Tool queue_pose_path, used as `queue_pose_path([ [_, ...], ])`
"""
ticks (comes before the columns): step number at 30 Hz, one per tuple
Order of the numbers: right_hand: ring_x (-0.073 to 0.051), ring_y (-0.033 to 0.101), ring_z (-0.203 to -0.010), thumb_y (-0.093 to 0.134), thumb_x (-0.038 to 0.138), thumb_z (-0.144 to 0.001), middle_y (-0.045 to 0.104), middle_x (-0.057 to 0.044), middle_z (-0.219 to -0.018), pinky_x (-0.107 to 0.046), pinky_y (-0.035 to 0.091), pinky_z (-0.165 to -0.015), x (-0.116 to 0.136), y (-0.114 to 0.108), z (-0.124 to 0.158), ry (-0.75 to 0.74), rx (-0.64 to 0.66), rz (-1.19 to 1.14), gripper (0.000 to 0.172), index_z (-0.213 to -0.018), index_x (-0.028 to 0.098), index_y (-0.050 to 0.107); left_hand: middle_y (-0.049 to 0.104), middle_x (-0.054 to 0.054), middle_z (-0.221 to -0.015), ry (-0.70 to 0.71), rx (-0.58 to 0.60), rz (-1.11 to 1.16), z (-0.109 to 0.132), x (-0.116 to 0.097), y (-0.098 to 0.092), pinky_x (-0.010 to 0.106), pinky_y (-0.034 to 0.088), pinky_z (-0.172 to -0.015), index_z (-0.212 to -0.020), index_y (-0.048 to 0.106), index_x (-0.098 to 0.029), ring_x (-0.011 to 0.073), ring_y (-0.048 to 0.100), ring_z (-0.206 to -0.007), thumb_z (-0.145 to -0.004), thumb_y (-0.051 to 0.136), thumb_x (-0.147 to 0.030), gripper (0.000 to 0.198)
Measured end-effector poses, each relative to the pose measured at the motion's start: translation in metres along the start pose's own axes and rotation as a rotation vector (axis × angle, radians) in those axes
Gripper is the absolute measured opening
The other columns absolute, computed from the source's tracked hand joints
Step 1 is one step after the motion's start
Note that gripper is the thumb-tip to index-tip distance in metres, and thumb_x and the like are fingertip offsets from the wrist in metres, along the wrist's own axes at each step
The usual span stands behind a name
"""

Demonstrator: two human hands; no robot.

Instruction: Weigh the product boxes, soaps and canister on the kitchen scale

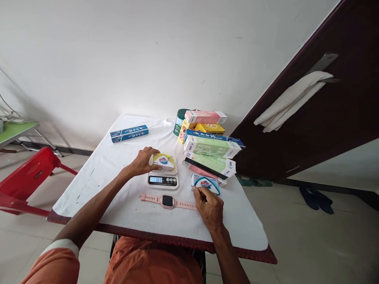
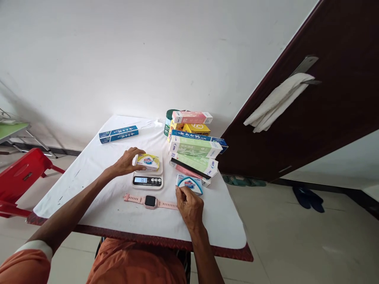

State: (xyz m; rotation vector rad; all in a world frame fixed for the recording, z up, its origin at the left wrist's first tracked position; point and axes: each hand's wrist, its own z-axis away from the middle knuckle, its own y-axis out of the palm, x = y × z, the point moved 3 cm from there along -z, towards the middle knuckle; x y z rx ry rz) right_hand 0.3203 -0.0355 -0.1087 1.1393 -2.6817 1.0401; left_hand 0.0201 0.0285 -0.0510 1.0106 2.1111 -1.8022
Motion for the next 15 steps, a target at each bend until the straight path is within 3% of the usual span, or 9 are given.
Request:
queue_pose_path([
  [6, -0.009, 0.051, -0.050, 0.064, 0.026, -0.100, 0.059, 0.004, -0.059, -0.023, 0.040, -0.056, 0.000, 0.000, -0.001, 0.009, 0.007, 0.003, 0.030, -0.072, 0.020, 0.058, 0.065, 0.011, -0.129, -0.020, -0.025, 0.021, 0.008, 0.007, -0.005, 0.057, 0.047, -0.106, -0.134, 0.061, -0.025, 0.0341, 0.057, -0.123, -0.082, 0.081, -0.054, 0.062],
  [11, -0.008, 0.051, -0.050, 0.063, 0.025, -0.101, 0.059, 0.004, -0.059, -0.022, 0.040, -0.056, 0.002, -0.001, -0.002, 0.002, 0.002, -0.012, 0.030, -0.072, 0.019, 0.058, 0.065, 0.010, -0.129, -0.040, -0.262, 0.153, 0.019, 0.005, -0.025, 0.049, 0.052, -0.105, -0.133, 0.060, -0.025, 0.0280, 0.064, -0.120, -0.090, 0.072, -0.057, 0.055],
  [15, -0.009, 0.053, -0.050, 0.063, 0.027, -0.101, 0.060, 0.003, -0.059, -0.023, 0.040, -0.056, 0.001, 0.000, -0.002, 0.008, 0.007, -0.002, 0.031, -0.072, 0.019, 0.058, 0.068, 0.008, -0.124, -0.046, -0.373, 0.162, 0.024, 0.004, -0.026, 0.046, 0.056, -0.101, -0.131, 0.061, -0.025, 0.0255, 0.068, -0.116, -0.094, 0.069, -0.054, 0.048],
])
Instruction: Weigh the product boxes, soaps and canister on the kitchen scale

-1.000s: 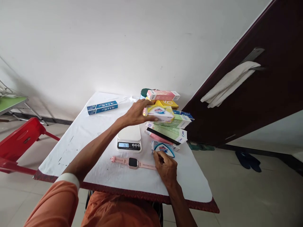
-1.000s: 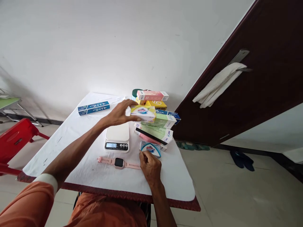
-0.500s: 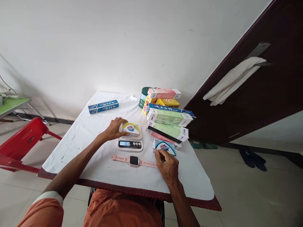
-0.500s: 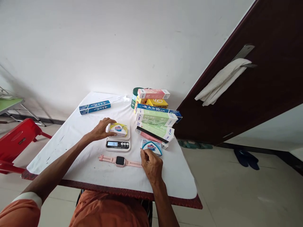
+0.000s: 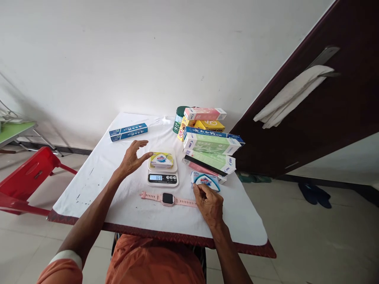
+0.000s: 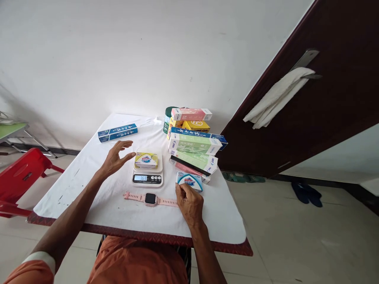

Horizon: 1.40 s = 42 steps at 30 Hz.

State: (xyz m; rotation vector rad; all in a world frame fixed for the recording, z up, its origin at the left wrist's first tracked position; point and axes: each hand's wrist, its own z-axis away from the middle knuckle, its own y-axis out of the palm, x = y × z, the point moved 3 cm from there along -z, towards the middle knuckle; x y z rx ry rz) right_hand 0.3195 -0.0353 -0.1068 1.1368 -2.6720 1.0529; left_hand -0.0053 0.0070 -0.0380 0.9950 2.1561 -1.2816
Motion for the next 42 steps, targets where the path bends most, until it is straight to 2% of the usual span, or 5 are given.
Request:
queue_pose_path([
  [5, -0.008, 0.052, -0.049, 0.063, 0.027, -0.101, 0.059, 0.004, -0.058, -0.023, 0.039, -0.056, -0.001, 0.001, 0.001, 0.014, -0.007, 0.006, 0.032, -0.070, 0.019, 0.057, 0.068, 0.009, -0.125, 0.016, 0.030, -0.004, 0.004, 0.004, 0.010, 0.047, 0.055, -0.103, -0.131, 0.061, -0.025, 0.0261, 0.067, -0.118, -0.094, 0.069, -0.053, 0.048],
  [24, -0.009, 0.051, -0.050, 0.062, 0.027, -0.101, 0.059, 0.004, -0.059, -0.023, 0.040, -0.056, -0.003, 0.003, 0.002, 0.015, 0.016, 0.015, 0.031, -0.072, 0.020, 0.058, 0.058, 0.015, -0.140, 0.040, 0.318, -0.188, -0.003, -0.005, 0.031, 0.059, 0.044, -0.108, -0.146, 0.051, -0.025, 0.0373, 0.053, -0.131, -0.086, 0.075, -0.060, 0.074],
  [36, -0.009, 0.050, -0.049, 0.063, 0.026, -0.100, 0.058, 0.004, -0.057, -0.023, 0.040, -0.055, 0.000, 0.001, 0.000, -0.006, -0.011, 0.023, 0.031, -0.070, 0.021, 0.058, 0.060, 0.014, -0.136, 0.055, 0.386, -0.236, -0.011, -0.003, 0.042, 0.057, 0.043, -0.107, -0.143, 0.053, -0.025, 0.0366, 0.054, -0.127, -0.085, 0.078, -0.054, 0.070],
  [40, -0.009, 0.051, -0.048, 0.063, 0.026, -0.101, 0.061, 0.003, -0.058, -0.023, 0.040, -0.054, 0.000, 0.000, -0.001, -0.017, -0.017, 0.009, 0.029, -0.072, 0.020, 0.060, 0.064, 0.013, -0.123, 0.091, 0.474, -0.334, -0.016, -0.003, 0.048, 0.054, 0.045, -0.102, -0.130, 0.060, -0.024, 0.0350, 0.057, -0.119, -0.084, 0.079, -0.048, 0.056],
  [42, -0.009, 0.050, -0.048, 0.063, 0.027, -0.101, 0.061, 0.003, -0.058, -0.023, 0.040, -0.054, 0.001, 0.000, -0.001, -0.020, -0.013, 0.013, 0.030, -0.072, 0.020, 0.060, 0.065, 0.011, -0.121, 0.098, 0.452, -0.343, -0.022, 0.000, 0.043, 0.051, 0.047, -0.099, -0.126, 0.061, -0.023, 0.0331, 0.058, -0.116, -0.085, 0.078, -0.048, 0.051],
])
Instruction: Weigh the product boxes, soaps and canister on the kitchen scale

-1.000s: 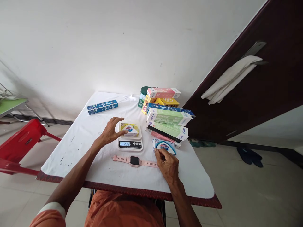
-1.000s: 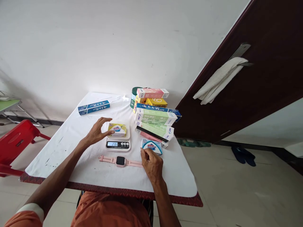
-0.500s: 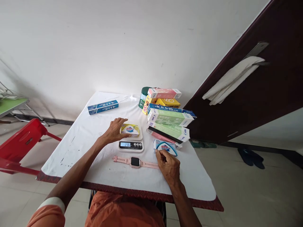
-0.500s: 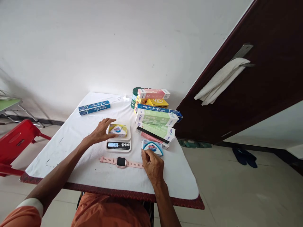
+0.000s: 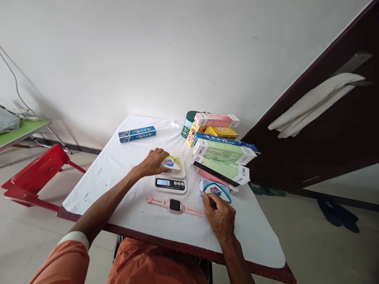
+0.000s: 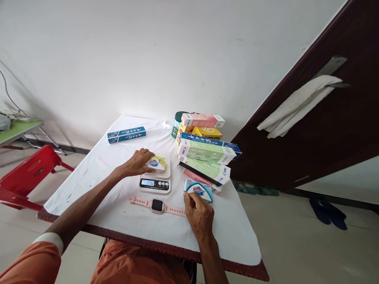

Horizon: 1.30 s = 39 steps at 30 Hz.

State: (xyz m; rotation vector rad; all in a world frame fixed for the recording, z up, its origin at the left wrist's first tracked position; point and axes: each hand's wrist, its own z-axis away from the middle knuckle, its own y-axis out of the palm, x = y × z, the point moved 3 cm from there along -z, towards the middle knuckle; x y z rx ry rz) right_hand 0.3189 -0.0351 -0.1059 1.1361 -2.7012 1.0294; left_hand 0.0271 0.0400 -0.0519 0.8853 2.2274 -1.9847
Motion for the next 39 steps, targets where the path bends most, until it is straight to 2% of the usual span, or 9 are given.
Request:
queue_pose_path([
  [6, -0.009, 0.051, -0.048, 0.063, 0.028, -0.101, 0.060, 0.003, -0.057, -0.023, 0.040, -0.054, 0.000, 0.000, 0.000, -0.008, -0.005, 0.000, 0.031, -0.071, 0.020, 0.060, 0.063, 0.013, -0.124, -0.233, -0.232, -0.087, 0.010, 0.074, -0.039, 0.050, 0.046, -0.100, -0.128, 0.059, -0.022, 0.0347, 0.056, -0.119, -0.089, 0.071, -0.047, 0.047],
  [11, -0.009, 0.051, -0.049, 0.063, 0.026, -0.101, 0.060, 0.004, -0.058, -0.023, 0.040, -0.055, -0.001, 0.001, 0.000, 0.007, 0.006, 0.003, 0.030, -0.072, 0.020, 0.059, 0.059, 0.014, -0.125, -0.496, -0.165, -0.167, 0.021, 0.146, -0.051, 0.050, 0.045, -0.103, -0.129, 0.060, -0.023, 0.0361, 0.054, -0.122, -0.086, 0.072, -0.042, 0.048],
  [14, -0.009, 0.052, -0.049, 0.063, 0.025, -0.100, 0.061, 0.003, -0.059, -0.024, 0.039, -0.055, -0.002, 0.002, 0.000, 0.014, 0.011, 0.010, 0.028, -0.073, 0.020, 0.060, 0.053, 0.017, -0.135, -0.531, -0.173, -0.213, 0.013, 0.163, -0.051, 0.052, 0.043, -0.106, -0.130, 0.062, -0.023, 0.0397, 0.047, -0.130, -0.087, 0.071, -0.045, 0.049],
  [18, -0.009, 0.052, -0.049, 0.062, 0.024, -0.100, 0.061, 0.003, -0.059, -0.024, 0.039, -0.054, -0.002, 0.002, 0.000, 0.036, 0.012, -0.002, 0.028, -0.073, 0.020, 0.060, 0.046, 0.020, -0.145, -0.528, -0.242, -0.296, -0.008, 0.161, -0.049, 0.058, 0.037, -0.108, -0.129, 0.064, -0.024, 0.0443, 0.041, -0.134, -0.086, 0.072, -0.043, 0.047],
  [21, -0.009, 0.052, -0.050, 0.062, 0.024, -0.101, 0.061, 0.003, -0.060, -0.024, 0.039, -0.055, -0.002, 0.001, 0.000, 0.057, 0.008, -0.018, 0.028, -0.073, 0.020, 0.060, 0.046, 0.021, -0.146, -0.505, -0.292, -0.300, -0.026, 0.146, -0.050, 0.060, 0.035, -0.107, -0.131, 0.062, -0.024, 0.0461, 0.042, -0.133, -0.086, 0.073, -0.046, 0.051],
  [24, -0.009, 0.051, -0.050, 0.061, 0.024, -0.101, 0.058, 0.004, -0.058, -0.023, 0.038, -0.055, -0.002, 0.001, -0.001, 0.056, 0.010, -0.016, 0.030, -0.071, 0.020, 0.058, 0.049, 0.021, -0.144, -0.397, -0.350, -0.227, -0.048, 0.108, -0.051, 0.060, 0.037, -0.107, -0.134, 0.060, -0.023, 0.0459, 0.044, -0.133, -0.088, 0.072, -0.052, 0.056],
  [29, -0.009, 0.050, -0.049, 0.058, 0.026, -0.103, 0.057, 0.003, -0.056, -0.023, 0.037, -0.054, -0.001, 0.000, -0.002, 0.062, 0.015, 0.012, 0.034, -0.069, 0.020, 0.057, 0.057, 0.016, -0.136, 0.136, -0.307, -0.004, -0.088, -0.016, -0.039, 0.049, 0.045, -0.105, -0.144, 0.053, -0.021, 0.0332, 0.056, -0.123, -0.097, 0.062, -0.057, 0.060],
  [33, -0.009, 0.050, -0.050, 0.058, 0.027, -0.103, 0.057, 0.003, -0.056, -0.023, 0.036, -0.055, 0.000, -0.002, -0.003, 0.086, -0.001, 0.007, 0.036, -0.068, 0.021, 0.057, 0.054, 0.017, -0.143, 0.324, -0.194, -0.066, -0.105, -0.100, -0.016, 0.052, 0.041, -0.108, -0.146, 0.051, -0.020, 0.0365, 0.049, -0.131, -0.099, 0.058, -0.058, 0.061],
  [39, -0.009, 0.048, -0.051, 0.057, 0.028, -0.103, 0.056, 0.003, -0.055, -0.023, 0.035, -0.057, 0.001, -0.004, -0.004, 0.100, 0.000, 0.003, 0.037, -0.067, 0.020, 0.056, 0.055, 0.019, -0.136, 0.299, -0.176, -0.195, -0.126, -0.124, 0.003, 0.058, 0.036, -0.109, -0.131, 0.056, -0.017, 0.0409, 0.046, -0.131, -0.095, 0.069, -0.043, 0.046],
])
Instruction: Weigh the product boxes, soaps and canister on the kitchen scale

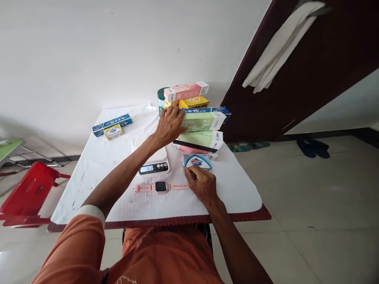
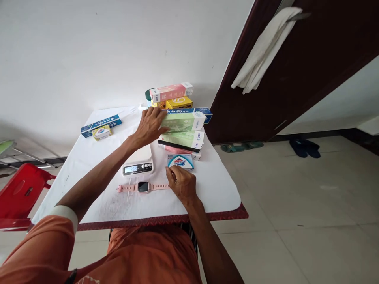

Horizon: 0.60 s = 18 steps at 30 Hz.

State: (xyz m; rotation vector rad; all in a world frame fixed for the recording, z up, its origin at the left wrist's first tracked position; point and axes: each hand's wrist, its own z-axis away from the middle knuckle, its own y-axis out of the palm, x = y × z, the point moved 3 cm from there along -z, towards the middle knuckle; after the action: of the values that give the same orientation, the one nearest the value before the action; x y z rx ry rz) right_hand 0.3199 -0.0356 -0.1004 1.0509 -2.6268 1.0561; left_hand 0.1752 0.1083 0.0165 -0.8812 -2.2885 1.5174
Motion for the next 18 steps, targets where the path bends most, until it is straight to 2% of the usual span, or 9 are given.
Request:
queue_pose_path([
  [3, -0.009, 0.048, -0.051, 0.056, 0.028, -0.104, 0.056, 0.003, -0.056, -0.023, 0.035, -0.056, 0.000, 0.000, 0.000, 0.004, 0.022, 0.017, 0.037, -0.068, 0.020, 0.056, 0.055, 0.017, -0.129, 0.047, -0.030, 0.052, -0.007, 0.003, 0.006, 0.059, 0.037, -0.107, -0.124, 0.056, -0.019, 0.0408, 0.048, -0.128, -0.093, 0.072, -0.046, 0.044],
  [5, -0.009, 0.048, -0.051, 0.058, 0.026, -0.103, 0.057, 0.004, -0.056, -0.023, 0.035, -0.056, 0.000, 0.000, -0.001, -0.007, 0.015, 0.020, 0.036, -0.068, 0.020, 0.056, 0.055, 0.016, -0.126, 0.072, -0.062, 0.133, -0.010, 0.006, 0.008, 0.055, 0.041, -0.104, -0.123, 0.055, -0.021, 0.0383, 0.051, -0.124, -0.093, 0.072, -0.048, 0.044],
  [8, -0.009, 0.049, -0.051, 0.061, 0.023, -0.101, 0.057, 0.004, -0.056, -0.023, 0.035, -0.056, 0.000, -0.002, 0.000, -0.023, -0.021, 0.015, 0.033, -0.069, 0.020, 0.056, 0.058, 0.013, -0.121, 0.089, -0.133, 0.220, -0.001, 0.011, -0.001, 0.049, 0.046, -0.097, -0.120, 0.055, -0.023, 0.0336, 0.056, -0.116, -0.092, 0.072, -0.050, 0.042],
  [11, -0.009, 0.050, -0.052, 0.062, 0.023, -0.101, 0.057, 0.004, -0.057, -0.023, 0.035, -0.056, 0.000, -0.002, 0.000, -0.020, -0.031, 0.014, 0.032, -0.070, 0.020, 0.056, 0.061, 0.010, -0.117, 0.062, -0.172, 0.250, 0.031, 0.023, -0.031, 0.043, 0.049, -0.093, -0.117, 0.055, -0.024, 0.0286, 0.057, -0.109, -0.093, 0.072, -0.050, 0.039],
  [15, -0.010, 0.049, -0.051, 0.061, 0.025, -0.101, 0.057, 0.004, -0.056, -0.024, 0.034, -0.057, 0.000, 0.000, 0.000, -0.044, -0.031, 0.036, 0.034, -0.068, 0.021, 0.054, 0.062, 0.006, -0.112, -0.092, -0.151, 0.243, 0.099, 0.046, -0.083, 0.038, 0.049, -0.087, -0.114, 0.055, -0.023, 0.0235, 0.058, -0.100, -0.093, 0.071, -0.045, 0.034],
  [18, -0.009, 0.048, -0.050, 0.062, 0.024, -0.100, 0.055, 0.004, -0.054, -0.023, 0.033, -0.056, 0.001, 0.001, -0.001, -0.074, -0.039, 0.046, 0.035, -0.066, 0.021, 0.053, 0.061, 0.005, -0.107, -0.225, -0.085, 0.217, 0.144, 0.065, -0.098, 0.036, 0.049, -0.083, -0.111, 0.056, -0.023, 0.0223, 0.057, -0.096, -0.091, 0.072, -0.041, 0.032],
])
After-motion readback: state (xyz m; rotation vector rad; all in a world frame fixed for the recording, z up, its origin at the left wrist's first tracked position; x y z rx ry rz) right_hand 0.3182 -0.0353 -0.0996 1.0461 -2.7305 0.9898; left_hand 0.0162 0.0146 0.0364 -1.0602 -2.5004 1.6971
